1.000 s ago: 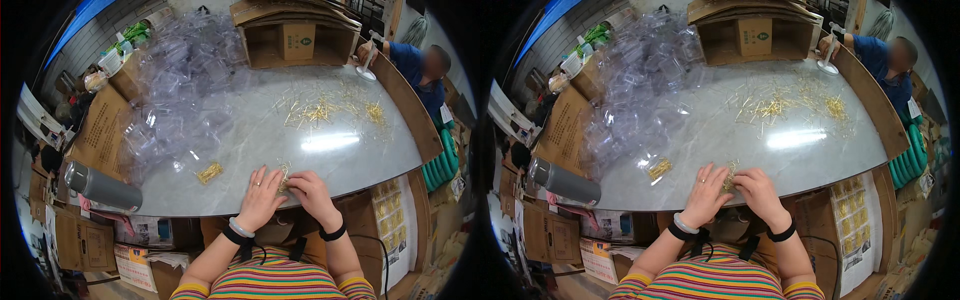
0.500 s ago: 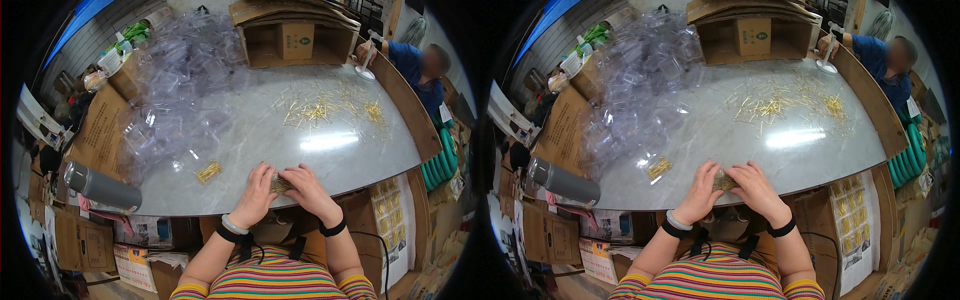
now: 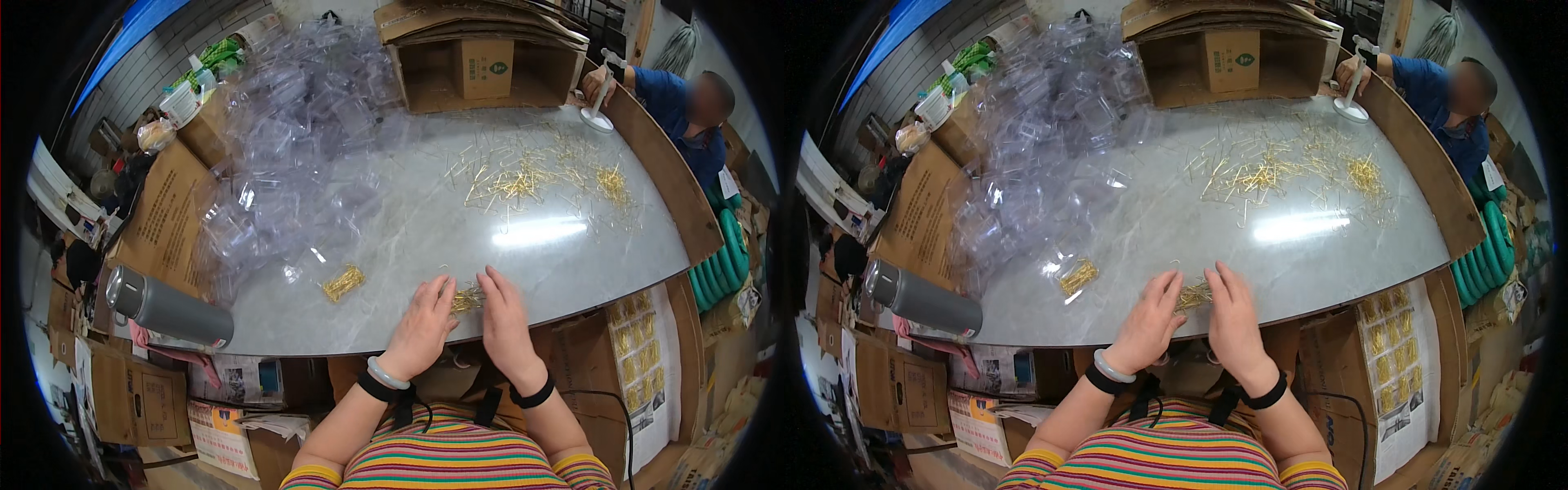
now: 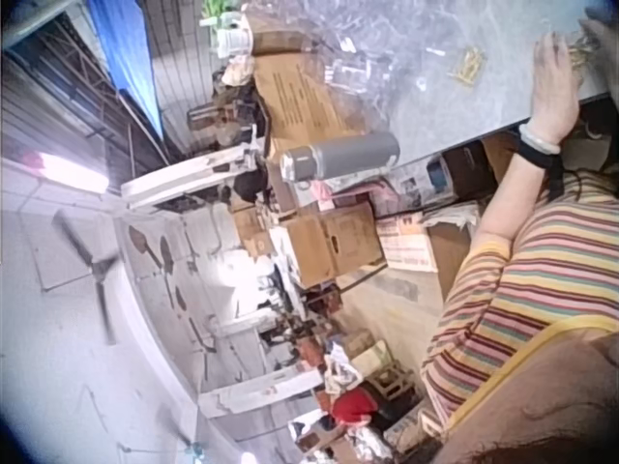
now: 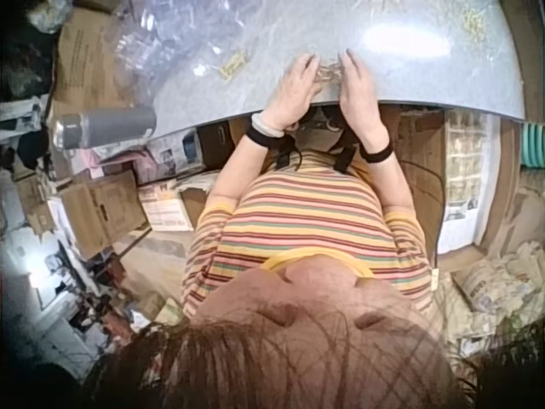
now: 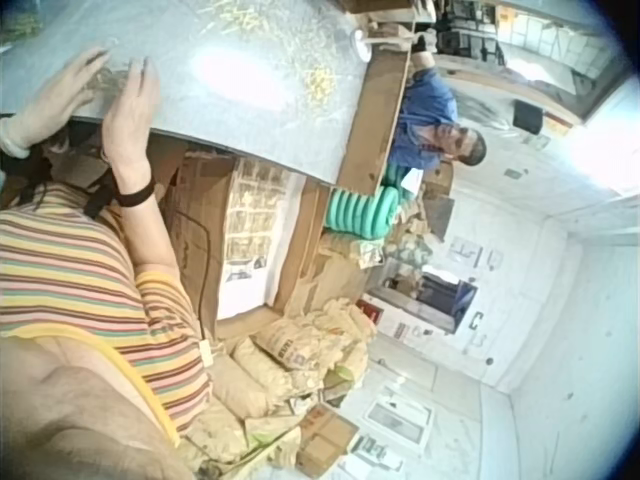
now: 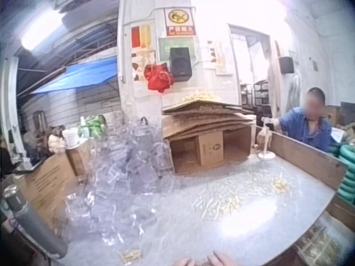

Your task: Packing small gold-colored pins into plastic bags at a workstation.

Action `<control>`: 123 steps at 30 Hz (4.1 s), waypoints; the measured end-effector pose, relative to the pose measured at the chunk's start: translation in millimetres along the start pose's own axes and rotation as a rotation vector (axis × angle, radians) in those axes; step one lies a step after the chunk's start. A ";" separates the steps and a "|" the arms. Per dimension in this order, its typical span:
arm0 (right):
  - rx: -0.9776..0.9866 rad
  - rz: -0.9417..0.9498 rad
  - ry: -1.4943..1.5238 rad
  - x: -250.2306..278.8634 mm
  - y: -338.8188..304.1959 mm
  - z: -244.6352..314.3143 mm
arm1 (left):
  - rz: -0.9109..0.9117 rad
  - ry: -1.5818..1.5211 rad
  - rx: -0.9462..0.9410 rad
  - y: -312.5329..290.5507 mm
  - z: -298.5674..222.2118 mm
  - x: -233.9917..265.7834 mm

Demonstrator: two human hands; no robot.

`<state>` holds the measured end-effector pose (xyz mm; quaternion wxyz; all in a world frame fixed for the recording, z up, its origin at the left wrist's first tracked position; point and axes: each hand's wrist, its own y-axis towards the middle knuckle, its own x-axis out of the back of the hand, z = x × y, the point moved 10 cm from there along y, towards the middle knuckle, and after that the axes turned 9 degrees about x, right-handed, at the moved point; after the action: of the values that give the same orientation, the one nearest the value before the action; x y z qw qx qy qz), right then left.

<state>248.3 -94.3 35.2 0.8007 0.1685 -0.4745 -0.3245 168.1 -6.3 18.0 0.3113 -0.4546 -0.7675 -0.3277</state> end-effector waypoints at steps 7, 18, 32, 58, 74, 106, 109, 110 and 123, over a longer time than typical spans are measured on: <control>-0.035 0.043 0.376 -22.5 6.7 9.1 | -0.037 -0.026 -0.018 1.0 2.8 0.8; 0.024 0.080 -0.027 12.4 9.0 -7.4 | -0.062 0.097 -0.033 1.1 3.0 3.1; -0.019 0.045 -0.019 2.9 -10.7 16.0 | -0.128 0.017 0.016 -1.6 10.2 3.6; 0.123 0.321 0.131 -18.5 20.1 25.6 | -0.010 -0.107 0.015 -3.1 13.6 4.4; 0.019 0.152 0.195 -19.2 1.1 34.8 | 0.031 -0.180 -0.015 -4.2 16.2 3.5; 0.006 0.070 -0.162 7.8 -0.2 13.7 | -0.047 0.127 0.011 -9.2 13.0 9.9; 0.054 0.051 -0.062 -3.7 2.4 6.3 | -0.027 0.100 -0.024 -6.2 7.1 7.6; 0.003 0.074 -0.009 -8.3 1.3 1.4 | -0.030 0.098 -0.025 -6.2 6.5 7.1; -0.168 -0.035 0.455 -27.6 8.8 5.2 | -0.086 0.027 0.002 -9.6 11.3 12.4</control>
<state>237.6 -68.9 24.9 0.8924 0.1784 -0.2503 -0.3303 152.5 5.2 18.8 0.3075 -0.4163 -0.7824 -0.3464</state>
